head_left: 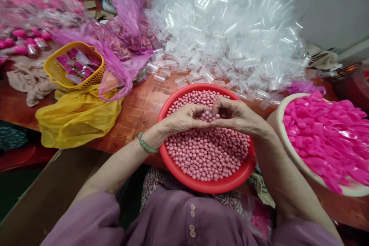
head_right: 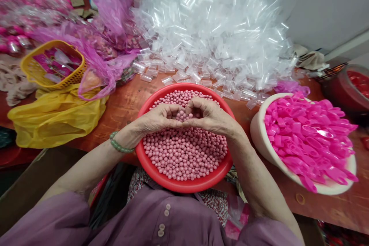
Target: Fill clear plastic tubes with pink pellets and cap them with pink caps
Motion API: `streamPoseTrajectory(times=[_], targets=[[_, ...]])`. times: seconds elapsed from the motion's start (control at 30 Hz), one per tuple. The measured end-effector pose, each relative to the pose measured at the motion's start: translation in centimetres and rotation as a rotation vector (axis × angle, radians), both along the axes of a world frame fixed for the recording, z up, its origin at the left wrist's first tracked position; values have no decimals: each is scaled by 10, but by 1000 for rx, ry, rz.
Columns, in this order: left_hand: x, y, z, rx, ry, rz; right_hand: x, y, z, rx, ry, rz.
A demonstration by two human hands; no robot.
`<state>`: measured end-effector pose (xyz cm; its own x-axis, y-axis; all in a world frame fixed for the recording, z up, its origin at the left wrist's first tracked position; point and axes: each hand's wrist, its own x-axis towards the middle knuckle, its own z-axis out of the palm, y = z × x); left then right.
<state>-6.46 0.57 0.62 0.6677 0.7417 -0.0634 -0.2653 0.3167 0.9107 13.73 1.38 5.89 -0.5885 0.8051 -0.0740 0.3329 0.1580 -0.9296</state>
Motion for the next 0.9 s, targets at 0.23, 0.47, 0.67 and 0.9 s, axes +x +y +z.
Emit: streamPoseTrajectory(times=[0.23,0.47,0.67,0.9], targets=[[0,-1,6,-65,122,118,6,-17,-14,91,7,-90],[-3,-7,14,14,194,221,63,-62,-1,382,-307,-312],[-2,-18,23,89,283,242,180,-74,-13,516,-860,-906],[9,-20,28,80,311,246,192,-47,-32,498,-1117,-892]])
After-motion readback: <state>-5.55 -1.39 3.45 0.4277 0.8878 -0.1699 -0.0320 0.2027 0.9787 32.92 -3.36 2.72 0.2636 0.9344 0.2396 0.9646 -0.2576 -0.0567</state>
